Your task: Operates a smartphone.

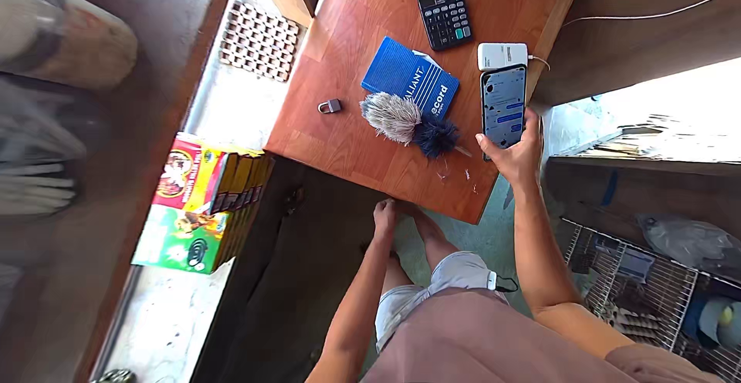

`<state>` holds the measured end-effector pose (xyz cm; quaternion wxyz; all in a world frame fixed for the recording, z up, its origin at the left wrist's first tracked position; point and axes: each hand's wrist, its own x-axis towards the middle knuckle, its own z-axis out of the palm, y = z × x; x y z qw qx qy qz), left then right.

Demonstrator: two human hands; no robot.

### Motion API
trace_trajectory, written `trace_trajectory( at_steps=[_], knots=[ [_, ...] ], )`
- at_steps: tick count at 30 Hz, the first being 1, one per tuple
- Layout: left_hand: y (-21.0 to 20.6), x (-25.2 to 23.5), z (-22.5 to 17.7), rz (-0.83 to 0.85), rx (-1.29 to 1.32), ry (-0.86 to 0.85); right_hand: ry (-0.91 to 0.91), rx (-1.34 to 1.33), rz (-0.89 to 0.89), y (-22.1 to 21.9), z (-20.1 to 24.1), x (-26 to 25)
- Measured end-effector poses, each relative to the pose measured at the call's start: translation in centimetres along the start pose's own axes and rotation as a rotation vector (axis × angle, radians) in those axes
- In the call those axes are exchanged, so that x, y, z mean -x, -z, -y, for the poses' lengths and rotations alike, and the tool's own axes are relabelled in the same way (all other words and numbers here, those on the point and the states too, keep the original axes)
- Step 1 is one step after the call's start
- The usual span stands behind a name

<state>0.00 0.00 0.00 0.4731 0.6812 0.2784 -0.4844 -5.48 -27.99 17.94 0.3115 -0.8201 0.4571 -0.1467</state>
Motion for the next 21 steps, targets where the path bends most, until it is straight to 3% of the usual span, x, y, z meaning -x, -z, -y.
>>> trace_trajectory(
  at_steps=[3,6,9,12,15,21],
  knots=[
    [1.4,10.3,-5.6,0.2,0.038,-0.319,-0.029,-0.285,0.183,2.1,5.1,2.0],
    [2.1,18.2,-12.1,0.426,0.04,-0.693,0.054,-0.468,0.354,3.0,9.7,4.1],
    [2.0,24.5,-16.6,0.458,0.071,-0.953,0.165,-0.567,0.474,4.1,13.8,6.8],
    [2.2,29.3,-18.1,0.354,0.253,-0.95,0.218,-0.862,0.737,5.7,16.8,8.9],
    [3.8,32.7,-17.6,0.361,0.393,-0.95,0.166,-1.134,1.003,7.0,18.0,9.8],
    [6.0,36.4,-16.3,0.367,0.48,-1.04,0.164,-1.296,1.238,8.2,19.3,10.6]
  ],
)
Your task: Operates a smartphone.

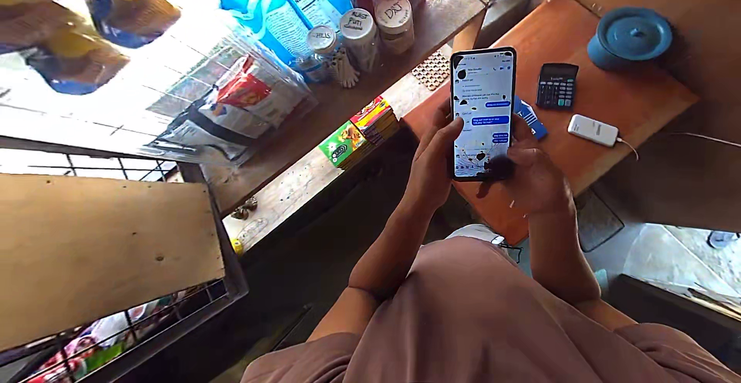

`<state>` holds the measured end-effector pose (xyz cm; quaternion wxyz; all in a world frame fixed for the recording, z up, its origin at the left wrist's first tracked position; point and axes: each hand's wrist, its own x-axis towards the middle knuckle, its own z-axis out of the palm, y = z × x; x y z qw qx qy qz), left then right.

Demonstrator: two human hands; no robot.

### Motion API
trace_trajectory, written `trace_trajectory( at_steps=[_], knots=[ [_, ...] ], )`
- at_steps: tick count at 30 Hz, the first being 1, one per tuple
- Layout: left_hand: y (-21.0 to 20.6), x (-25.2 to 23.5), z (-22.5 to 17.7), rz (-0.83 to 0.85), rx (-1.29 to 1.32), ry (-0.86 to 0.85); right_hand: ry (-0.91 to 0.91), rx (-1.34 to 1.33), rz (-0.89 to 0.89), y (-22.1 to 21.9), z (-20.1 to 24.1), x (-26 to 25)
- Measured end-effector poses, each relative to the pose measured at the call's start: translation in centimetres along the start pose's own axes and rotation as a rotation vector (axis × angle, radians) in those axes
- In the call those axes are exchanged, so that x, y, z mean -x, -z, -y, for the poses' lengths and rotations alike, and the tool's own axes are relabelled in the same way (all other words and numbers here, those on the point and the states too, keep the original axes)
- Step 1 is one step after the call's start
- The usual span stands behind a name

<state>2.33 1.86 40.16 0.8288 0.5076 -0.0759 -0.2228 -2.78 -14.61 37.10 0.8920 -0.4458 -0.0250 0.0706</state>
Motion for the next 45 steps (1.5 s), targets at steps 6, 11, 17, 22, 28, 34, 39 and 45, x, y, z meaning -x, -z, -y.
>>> trace_trajectory(
  at_steps=[6,11,17,22,28,34,39,45],
  knots=[
    [0.9,1.0,-1.3,-0.015,0.019,-0.092,0.008,-0.056,0.108,-1.3,-0.1,-1.0],
    [1.6,1.2,-1.9,-0.018,0.027,-0.125,0.017,-0.026,0.122,-2.0,-0.6,-1.6],
    [2.5,0.6,-2.1,-0.001,-0.02,-0.169,0.056,0.085,0.151,-2.8,-0.8,-2.2],
    [2.9,1.0,-2.6,0.027,-0.089,-0.15,0.068,0.139,0.144,-3.1,-0.8,-2.4],
    [2.6,1.0,-2.5,-0.006,-0.083,-0.129,0.085,0.173,0.104,-3.3,-0.9,-2.1],
    [2.8,1.6,-2.8,0.058,-0.023,-0.119,0.105,0.201,0.074,-3.6,-0.9,-1.9],
    [3.7,1.8,-3.3,0.109,-0.135,-0.142,0.09,0.079,0.199,-2.9,-0.8,-1.5],
    [5.0,2.2,-3.4,0.203,-0.185,-0.082,0.023,-0.018,0.212,-2.4,-1.1,-1.3]
  ],
)
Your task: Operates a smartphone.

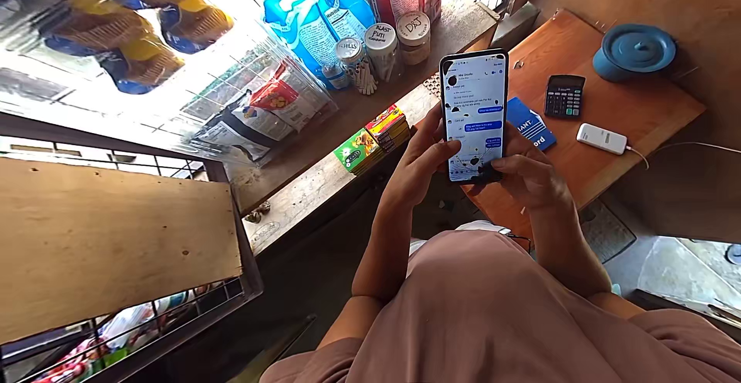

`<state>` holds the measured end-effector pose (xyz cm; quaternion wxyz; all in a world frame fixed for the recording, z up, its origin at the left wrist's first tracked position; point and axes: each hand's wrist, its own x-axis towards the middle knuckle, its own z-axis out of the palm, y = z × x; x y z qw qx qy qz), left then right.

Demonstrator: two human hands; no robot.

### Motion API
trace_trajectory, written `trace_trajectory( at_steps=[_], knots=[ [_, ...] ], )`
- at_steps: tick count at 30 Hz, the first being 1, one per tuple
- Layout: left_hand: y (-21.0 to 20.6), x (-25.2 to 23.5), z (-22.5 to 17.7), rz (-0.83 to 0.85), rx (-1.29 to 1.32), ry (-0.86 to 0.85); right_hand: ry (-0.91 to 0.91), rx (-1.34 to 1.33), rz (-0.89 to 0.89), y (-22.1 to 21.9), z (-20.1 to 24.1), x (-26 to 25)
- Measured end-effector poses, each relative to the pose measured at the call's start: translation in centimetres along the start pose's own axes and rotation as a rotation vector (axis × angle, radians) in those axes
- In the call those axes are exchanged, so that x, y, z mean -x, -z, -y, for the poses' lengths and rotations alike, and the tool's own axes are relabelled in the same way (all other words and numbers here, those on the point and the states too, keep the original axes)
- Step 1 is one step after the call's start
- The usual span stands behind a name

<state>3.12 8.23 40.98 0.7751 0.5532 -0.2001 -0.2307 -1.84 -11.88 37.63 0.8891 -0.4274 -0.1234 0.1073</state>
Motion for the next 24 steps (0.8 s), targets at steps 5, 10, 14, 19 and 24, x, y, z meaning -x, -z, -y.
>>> trace_trajectory(
  at_steps=[5,10,14,19,24],
  knots=[
    [0.3,0.7,0.5,0.049,0.014,-0.03,-0.054,-0.041,-0.034,-0.3,0.3,0.5],
    [0.1,1.1,0.7,0.068,0.003,-0.041,-0.09,-0.028,-0.099,-0.7,0.4,0.8],
    [-0.1,1.4,0.8,0.09,0.008,-0.048,-0.069,-0.002,-0.114,-0.8,0.2,0.9],
    [-0.4,1.6,1.1,0.099,0.009,-0.09,-0.042,0.024,-0.098,-1.1,0.3,1.0],
    [-0.5,1.8,1.1,0.116,0.0,-0.117,-0.069,-0.023,-0.026,-0.4,0.4,1.6]
  ],
)
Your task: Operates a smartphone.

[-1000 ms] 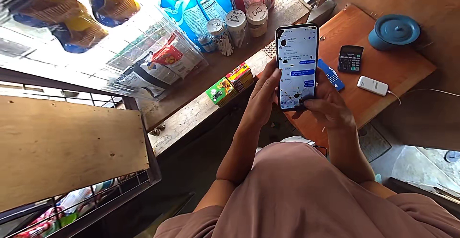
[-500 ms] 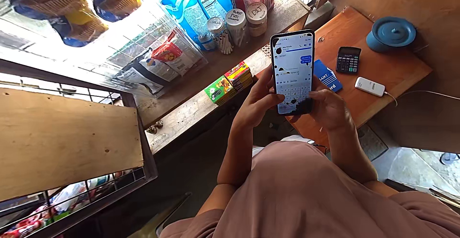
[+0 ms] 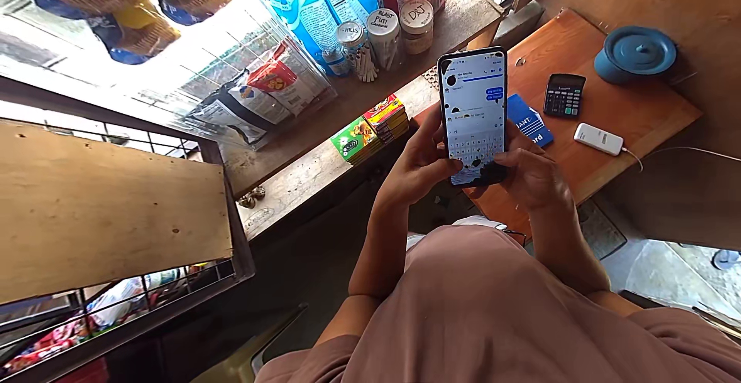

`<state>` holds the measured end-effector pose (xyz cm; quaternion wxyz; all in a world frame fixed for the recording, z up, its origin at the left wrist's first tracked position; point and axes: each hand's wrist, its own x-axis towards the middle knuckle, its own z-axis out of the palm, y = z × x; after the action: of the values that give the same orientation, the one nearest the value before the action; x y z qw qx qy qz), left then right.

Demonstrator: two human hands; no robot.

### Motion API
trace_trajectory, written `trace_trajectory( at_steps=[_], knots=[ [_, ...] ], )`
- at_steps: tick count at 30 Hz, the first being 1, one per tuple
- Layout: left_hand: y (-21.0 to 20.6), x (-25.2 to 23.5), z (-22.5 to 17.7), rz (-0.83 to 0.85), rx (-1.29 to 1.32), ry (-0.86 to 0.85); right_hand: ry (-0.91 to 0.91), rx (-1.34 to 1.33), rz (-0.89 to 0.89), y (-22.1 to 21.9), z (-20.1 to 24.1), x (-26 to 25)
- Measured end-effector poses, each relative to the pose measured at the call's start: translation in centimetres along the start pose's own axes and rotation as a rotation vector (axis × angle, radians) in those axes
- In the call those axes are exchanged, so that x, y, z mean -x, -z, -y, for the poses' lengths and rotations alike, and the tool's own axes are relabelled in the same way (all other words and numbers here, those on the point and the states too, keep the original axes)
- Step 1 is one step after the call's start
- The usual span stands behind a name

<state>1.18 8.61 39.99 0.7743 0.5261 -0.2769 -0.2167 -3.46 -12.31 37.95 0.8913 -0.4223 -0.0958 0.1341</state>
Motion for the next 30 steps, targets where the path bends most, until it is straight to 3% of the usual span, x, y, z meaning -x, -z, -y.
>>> trace_trajectory(
  at_steps=[4,30],
  knots=[
    [-0.2,0.1,-0.1,0.0,0.003,0.0,0.039,0.078,0.098,0.1,0.0,0.2],
    [-1.3,0.3,0.6,-0.116,-0.047,-0.038,0.07,0.057,0.125,0.4,-0.7,0.5]
  ],
)
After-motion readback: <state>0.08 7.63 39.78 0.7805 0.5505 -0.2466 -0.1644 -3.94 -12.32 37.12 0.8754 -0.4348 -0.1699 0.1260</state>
